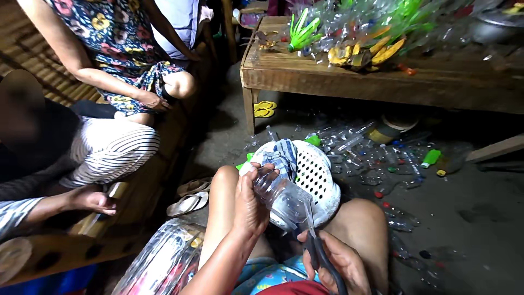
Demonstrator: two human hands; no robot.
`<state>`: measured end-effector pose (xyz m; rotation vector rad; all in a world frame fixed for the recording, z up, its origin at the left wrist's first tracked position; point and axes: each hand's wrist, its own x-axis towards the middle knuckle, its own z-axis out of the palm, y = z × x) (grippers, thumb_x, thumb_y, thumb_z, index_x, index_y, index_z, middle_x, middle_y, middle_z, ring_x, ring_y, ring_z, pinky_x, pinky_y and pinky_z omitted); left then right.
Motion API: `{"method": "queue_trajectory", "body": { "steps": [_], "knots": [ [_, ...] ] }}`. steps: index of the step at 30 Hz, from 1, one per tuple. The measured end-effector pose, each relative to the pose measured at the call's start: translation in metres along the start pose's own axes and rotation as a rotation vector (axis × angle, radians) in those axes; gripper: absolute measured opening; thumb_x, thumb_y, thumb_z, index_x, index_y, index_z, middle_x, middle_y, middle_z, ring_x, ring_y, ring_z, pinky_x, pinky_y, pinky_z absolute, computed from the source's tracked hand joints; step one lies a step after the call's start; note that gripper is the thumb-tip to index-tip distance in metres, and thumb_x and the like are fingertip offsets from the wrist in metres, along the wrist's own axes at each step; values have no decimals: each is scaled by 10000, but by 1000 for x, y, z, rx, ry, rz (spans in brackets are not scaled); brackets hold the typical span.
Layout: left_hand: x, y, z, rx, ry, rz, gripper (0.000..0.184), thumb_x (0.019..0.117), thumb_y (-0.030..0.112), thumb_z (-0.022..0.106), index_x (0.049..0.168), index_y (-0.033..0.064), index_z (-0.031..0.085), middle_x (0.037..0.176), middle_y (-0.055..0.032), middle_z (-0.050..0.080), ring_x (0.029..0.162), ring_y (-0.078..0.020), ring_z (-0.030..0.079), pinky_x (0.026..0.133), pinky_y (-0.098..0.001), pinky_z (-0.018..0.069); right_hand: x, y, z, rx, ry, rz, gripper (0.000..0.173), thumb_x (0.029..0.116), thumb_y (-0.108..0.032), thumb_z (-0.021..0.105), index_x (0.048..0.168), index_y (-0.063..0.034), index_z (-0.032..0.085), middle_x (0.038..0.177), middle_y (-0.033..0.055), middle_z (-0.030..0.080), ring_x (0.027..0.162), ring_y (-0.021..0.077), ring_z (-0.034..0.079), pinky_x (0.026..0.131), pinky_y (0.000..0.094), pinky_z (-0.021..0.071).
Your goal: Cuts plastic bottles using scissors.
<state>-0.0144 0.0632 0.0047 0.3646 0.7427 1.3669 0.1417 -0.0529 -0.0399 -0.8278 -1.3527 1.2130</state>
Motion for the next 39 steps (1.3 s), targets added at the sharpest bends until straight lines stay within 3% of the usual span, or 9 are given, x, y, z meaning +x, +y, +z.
{"method": "queue_trajectory", "body": {
  "steps": [13,21,30,34,36,39],
  "knots": [
    [-4,1,-4,6,-25,33,296,1086,178,231,1059,74,507,932,-83,707,823,-161,719,730,-300,610,-3,-3,-2,-111,1,-14,430,985,-426,650,1190,-48,655,743,-67,666,655,-75,583,609,106,488],
    [-3,3,-7,-8,-47,40,297,1088,186,218,1080,78,495,942,-81,708,844,-179,725,754,-319,619,-6,-8,-8,-165,-31,-5,368,990,-356,661,1192,-48,664,750,-61,676,677,-77,602,648,111,517],
    [-6,3,-5,-2,-72,47,306,1085,194,219,1075,80,503,946,-83,708,852,-179,722,751,-321,616,-9,-13,-13,-178,-39,-8,312,990,-303,673,1172,-50,681,722,-59,662,653,-86,583,623,106,500],
    [-6,2,-7,-3,-88,60,299,1076,193,228,1074,84,507,964,-81,707,877,-184,720,781,-338,613,-11,-11,-15,-147,-47,7,286,983,-298,684,1185,-95,689,739,-77,681,661,-80,607,628,114,521],
    [-4,0,-11,29,-132,86,263,1056,191,262,1068,92,505,972,-77,702,898,-189,715,808,-355,609,-12,-11,-17,-114,-62,25,293,979,-329,685,1195,-130,697,766,-97,699,674,-84,620,637,118,535],
    [-3,-7,-19,83,-256,113,192,1030,207,349,1089,104,501,985,-65,703,922,-180,708,829,-350,602,-9,-13,-23,-99,-108,28,434,976,-461,652,1194,-87,687,755,-80,689,654,-81,591,609,108,494]
  ]
}}
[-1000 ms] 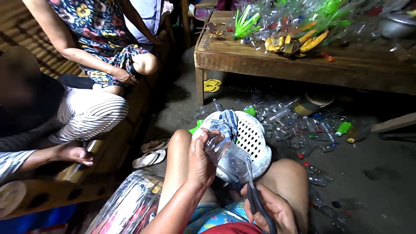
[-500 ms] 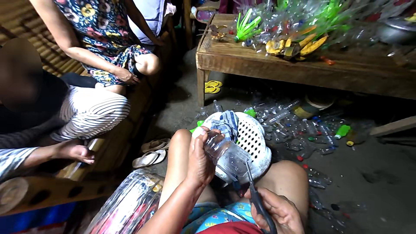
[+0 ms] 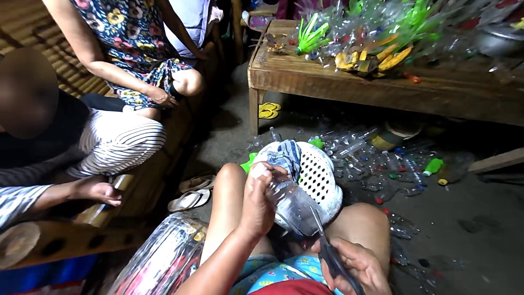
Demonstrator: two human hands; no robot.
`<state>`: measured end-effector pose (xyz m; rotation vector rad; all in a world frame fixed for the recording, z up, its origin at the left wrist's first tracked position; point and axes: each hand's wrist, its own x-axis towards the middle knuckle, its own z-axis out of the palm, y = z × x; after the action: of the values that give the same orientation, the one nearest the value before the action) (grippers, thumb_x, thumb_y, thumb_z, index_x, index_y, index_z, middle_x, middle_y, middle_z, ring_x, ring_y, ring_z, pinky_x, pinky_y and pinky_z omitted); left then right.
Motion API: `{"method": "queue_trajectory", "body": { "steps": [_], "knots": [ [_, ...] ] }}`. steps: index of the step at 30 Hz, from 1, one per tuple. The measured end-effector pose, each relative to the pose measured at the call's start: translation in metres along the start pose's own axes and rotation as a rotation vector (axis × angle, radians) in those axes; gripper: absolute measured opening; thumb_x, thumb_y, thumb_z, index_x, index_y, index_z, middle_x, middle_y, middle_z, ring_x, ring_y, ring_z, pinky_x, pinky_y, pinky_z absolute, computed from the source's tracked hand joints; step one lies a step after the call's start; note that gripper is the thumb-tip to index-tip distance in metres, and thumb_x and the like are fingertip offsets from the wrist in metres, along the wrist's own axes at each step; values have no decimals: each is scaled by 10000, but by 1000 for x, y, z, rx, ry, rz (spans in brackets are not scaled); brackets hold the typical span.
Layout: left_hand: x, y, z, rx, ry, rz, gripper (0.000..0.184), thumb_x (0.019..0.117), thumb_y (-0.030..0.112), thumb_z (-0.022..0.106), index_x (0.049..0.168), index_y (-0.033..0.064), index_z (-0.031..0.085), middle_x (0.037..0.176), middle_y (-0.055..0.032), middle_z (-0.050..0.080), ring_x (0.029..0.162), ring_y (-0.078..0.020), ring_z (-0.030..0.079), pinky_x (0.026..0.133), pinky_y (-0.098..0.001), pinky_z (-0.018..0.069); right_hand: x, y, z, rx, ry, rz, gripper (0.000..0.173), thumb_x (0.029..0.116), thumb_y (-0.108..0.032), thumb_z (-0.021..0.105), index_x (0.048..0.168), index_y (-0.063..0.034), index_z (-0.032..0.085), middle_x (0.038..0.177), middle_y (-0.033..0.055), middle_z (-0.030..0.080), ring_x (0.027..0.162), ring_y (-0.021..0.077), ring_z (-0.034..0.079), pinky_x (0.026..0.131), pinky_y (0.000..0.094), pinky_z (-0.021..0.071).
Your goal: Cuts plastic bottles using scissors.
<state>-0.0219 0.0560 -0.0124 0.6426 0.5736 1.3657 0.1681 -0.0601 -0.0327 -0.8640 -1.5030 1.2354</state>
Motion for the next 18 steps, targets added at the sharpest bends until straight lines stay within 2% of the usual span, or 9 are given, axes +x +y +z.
{"method": "queue_trajectory", "body": {
  "steps": [2,9,18],
  "knots": [
    [0,-1,0,0,-22,-21,188,1028,200,339,1079,105,493,976,-68,700,915,-184,709,817,-348,603,1,-3,-4,-26,-21,-7,466,975,-484,644,1183,-70,693,740,-71,682,651,-84,587,611,103,491],
    [-2,1,3,16,-53,-87,231,1045,182,293,1057,94,506,951,-74,700,881,-171,711,800,-331,601,-2,-8,-7,-48,-60,9,407,957,-405,695,1129,-36,700,703,-44,659,611,-87,548,570,95,455],
    [1,6,1,51,-90,-92,211,1045,188,307,1053,98,498,937,-68,690,870,-171,705,798,-332,599,-1,-4,-5,-42,-80,-7,374,971,-394,689,1122,-52,703,707,-50,656,614,-87,555,581,100,473]
  ]
}}
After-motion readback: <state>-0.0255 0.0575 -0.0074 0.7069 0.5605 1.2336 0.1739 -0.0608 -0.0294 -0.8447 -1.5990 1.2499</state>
